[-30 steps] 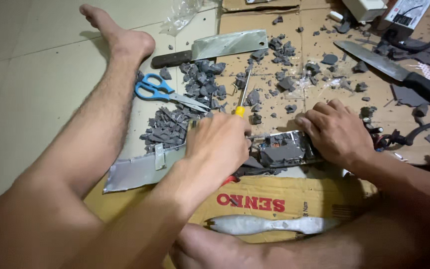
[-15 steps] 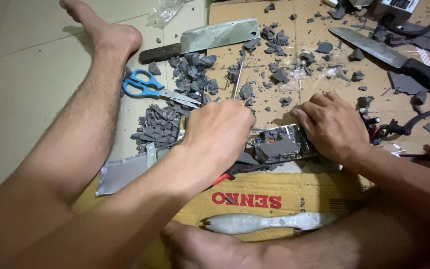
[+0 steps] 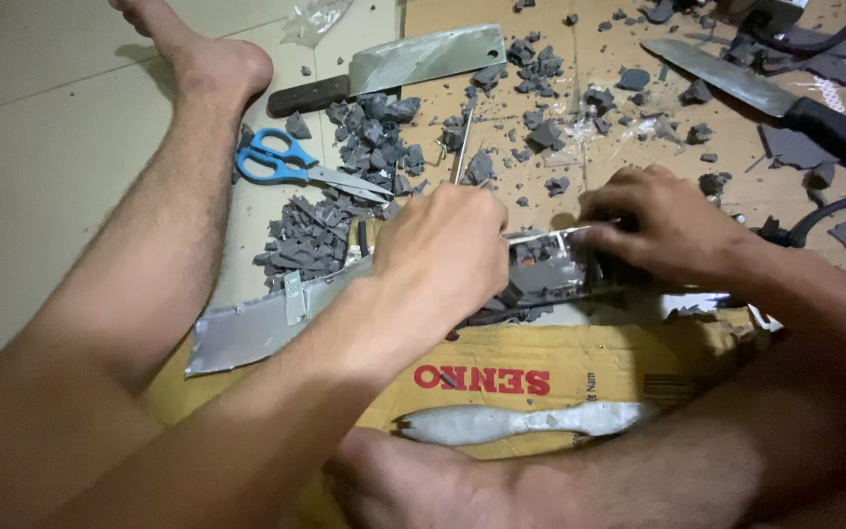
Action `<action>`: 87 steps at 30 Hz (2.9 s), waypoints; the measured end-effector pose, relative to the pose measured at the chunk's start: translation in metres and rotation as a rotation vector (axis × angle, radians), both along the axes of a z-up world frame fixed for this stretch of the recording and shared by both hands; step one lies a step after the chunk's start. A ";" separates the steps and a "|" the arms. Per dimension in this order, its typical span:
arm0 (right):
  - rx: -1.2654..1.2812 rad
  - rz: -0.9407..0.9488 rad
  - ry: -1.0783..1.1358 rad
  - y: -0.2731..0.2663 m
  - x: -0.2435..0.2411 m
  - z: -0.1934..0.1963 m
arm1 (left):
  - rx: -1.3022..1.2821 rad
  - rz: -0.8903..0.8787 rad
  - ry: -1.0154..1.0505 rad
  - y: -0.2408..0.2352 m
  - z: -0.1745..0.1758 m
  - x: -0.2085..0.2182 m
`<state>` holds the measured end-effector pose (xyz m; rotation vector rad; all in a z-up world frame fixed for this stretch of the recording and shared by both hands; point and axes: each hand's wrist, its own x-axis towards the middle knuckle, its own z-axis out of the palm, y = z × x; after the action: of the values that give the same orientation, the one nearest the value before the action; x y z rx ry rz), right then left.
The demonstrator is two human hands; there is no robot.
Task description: The person sits on the floor and uses a screwdriver and pliers to pry apart and disassemble a black electronic device. They remove screws and break off pieces of the casing, scattering debris onto the cardboard below.
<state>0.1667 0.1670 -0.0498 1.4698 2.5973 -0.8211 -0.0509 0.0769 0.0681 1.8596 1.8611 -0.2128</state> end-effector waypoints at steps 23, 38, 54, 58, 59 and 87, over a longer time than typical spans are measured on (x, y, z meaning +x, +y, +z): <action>0.204 -0.101 -0.291 -0.003 0.024 -0.028 | 0.014 -0.147 0.134 0.065 0.003 0.096; 0.251 -0.111 -0.220 -0.005 0.009 -0.023 | -0.013 0.329 -0.242 0.004 -0.006 0.030; 0.201 -0.125 -0.200 -0.010 0.010 -0.018 | -0.151 1.139 -0.687 -0.030 -0.039 0.043; 0.210 -0.151 -0.182 -0.007 0.020 -0.026 | -0.033 1.064 -0.800 -0.036 -0.046 0.048; 0.240 -0.149 -0.164 -0.009 0.018 -0.027 | 0.041 0.973 -0.703 -0.036 -0.035 0.044; 0.227 -0.144 -0.099 -0.013 0.015 -0.013 | -0.026 -0.201 -0.097 0.037 0.010 0.049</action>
<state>0.1813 0.1537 -0.0632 1.7238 2.6058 -0.4611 -0.0015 0.1142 0.0785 2.0021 1.6006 -0.2105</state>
